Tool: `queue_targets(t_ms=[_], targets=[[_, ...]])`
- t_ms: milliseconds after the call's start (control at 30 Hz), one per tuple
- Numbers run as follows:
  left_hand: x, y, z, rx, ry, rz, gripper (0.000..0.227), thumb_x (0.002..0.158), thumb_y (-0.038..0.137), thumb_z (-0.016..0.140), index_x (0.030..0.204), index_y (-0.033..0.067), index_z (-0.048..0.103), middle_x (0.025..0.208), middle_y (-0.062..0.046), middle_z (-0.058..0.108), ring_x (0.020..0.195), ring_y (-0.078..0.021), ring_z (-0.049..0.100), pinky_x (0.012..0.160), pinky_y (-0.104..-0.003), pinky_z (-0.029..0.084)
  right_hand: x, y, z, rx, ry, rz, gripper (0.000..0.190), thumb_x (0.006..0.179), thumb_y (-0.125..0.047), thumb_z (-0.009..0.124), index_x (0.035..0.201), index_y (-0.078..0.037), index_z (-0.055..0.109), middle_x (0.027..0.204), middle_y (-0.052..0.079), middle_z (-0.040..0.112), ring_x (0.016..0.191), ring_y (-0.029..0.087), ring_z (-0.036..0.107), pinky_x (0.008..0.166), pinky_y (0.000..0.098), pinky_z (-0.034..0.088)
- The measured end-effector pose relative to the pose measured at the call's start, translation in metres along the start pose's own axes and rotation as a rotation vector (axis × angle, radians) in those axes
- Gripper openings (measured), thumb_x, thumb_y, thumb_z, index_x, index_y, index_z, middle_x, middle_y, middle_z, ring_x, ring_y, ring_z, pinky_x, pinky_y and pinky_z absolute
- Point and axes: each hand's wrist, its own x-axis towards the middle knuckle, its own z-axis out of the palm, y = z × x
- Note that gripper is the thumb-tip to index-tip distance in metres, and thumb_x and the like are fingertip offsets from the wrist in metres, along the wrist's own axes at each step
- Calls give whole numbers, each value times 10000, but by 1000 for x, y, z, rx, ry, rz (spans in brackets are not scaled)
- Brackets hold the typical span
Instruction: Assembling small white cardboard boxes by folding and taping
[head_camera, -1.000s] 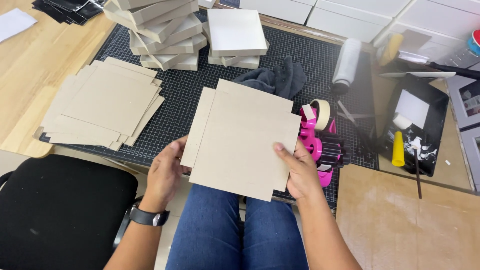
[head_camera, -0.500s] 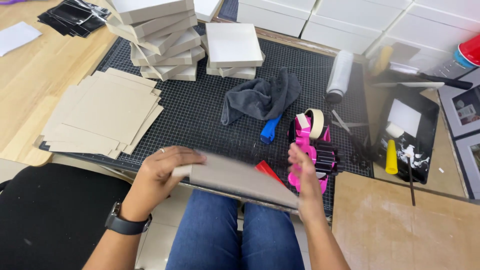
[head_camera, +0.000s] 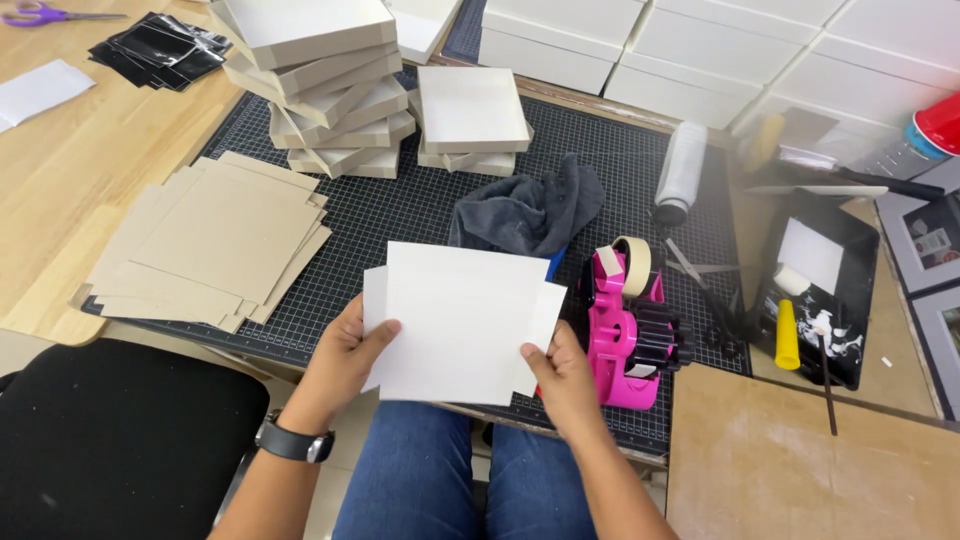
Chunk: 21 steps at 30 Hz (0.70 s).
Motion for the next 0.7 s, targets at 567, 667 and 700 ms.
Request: queue_targets(t_ms=[567, 667, 700], targets=[[-19, 0, 34, 487, 436, 747, 668, 1028, 273, 617, 1556, 89, 251, 1635, -161, 299, 1573, -337, 270, 1340, -533, 191, -11, 59, 66, -187, 454, -334, 318, 1049, -203, 495, 1295, -4, 467, 1210, 181, 670, 1119, 309, 663, 949, 390, 509], [-15, 61, 40, 827, 296, 955, 738, 1022, 327, 697, 1601, 128, 284, 1681, -114, 312, 1601, -315, 272, 1358, -579, 189, -15, 46, 67, -127, 396, -362, 377, 1067, -195, 457, 1383, 8, 482, 1305, 183, 665, 1233, 293, 642, 1046, 367, 493], [-10, 87, 42, 971, 72, 990, 636, 1024, 345, 709, 1546, 130, 416, 1621, -96, 450, 1549, -289, 371, 1308, -568, 262, -11, 42, 67, -94, 371, -388, 378, 1074, -214, 449, 1369, 17, 495, 1300, 186, 671, 1234, 287, 647, 1051, 364, 496]])
